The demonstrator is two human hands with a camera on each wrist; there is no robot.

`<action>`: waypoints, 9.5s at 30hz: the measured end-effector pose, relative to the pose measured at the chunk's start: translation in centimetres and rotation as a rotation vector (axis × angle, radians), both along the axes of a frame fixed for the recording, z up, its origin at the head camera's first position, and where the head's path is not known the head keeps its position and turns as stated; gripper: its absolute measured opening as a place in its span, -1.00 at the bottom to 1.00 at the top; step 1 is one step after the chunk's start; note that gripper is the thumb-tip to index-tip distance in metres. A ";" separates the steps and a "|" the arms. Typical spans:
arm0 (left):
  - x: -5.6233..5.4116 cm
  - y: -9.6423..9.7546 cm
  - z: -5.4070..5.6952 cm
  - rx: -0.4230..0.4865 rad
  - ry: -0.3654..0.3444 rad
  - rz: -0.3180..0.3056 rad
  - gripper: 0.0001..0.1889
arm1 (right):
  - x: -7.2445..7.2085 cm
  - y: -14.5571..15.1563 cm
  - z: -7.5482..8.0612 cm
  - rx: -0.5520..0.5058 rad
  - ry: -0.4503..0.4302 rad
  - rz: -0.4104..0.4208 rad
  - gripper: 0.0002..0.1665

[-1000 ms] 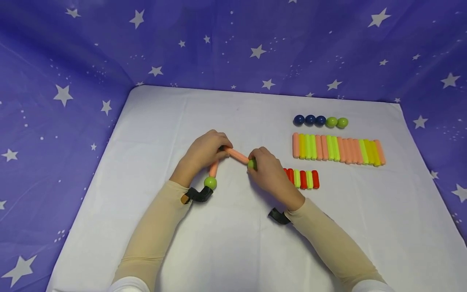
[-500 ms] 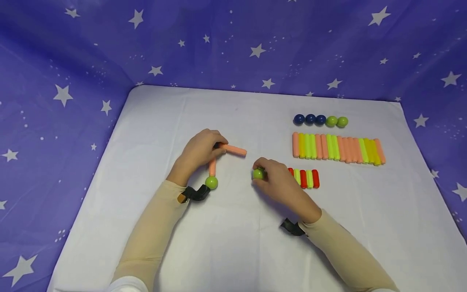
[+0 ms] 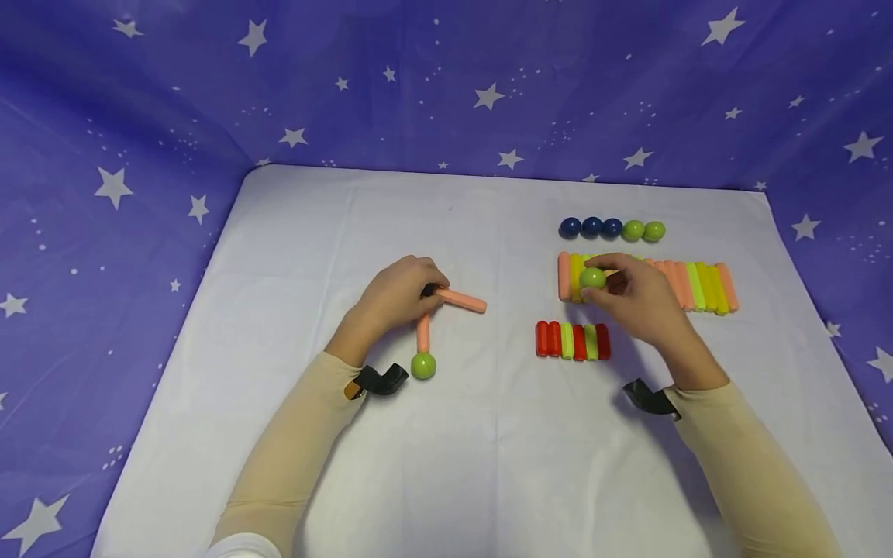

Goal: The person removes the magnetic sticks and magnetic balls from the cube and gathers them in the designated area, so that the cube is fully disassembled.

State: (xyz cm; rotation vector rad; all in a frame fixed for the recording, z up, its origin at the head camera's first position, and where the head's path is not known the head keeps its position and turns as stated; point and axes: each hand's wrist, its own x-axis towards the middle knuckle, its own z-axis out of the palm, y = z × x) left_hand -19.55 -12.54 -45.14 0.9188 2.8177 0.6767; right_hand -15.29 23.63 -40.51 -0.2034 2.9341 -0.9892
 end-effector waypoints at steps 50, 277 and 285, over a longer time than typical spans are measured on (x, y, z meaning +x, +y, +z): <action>0.4 0.6 -0.2 -0.014 -0.004 0.009 -0.79 | -13.5 16.6 -1.1 0.235 -0.431 -0.217 -0.13; 3.4 2.3 1.7 -0.119 -0.138 0.310 -0.87 | -6.7 9.1 0.4 0.183 0.067 -0.121 -0.41; 3.3 2.2 1.7 -0.124 -0.186 0.236 -0.80 | 0.1 -4.7 -0.8 0.114 0.110 0.374 -0.56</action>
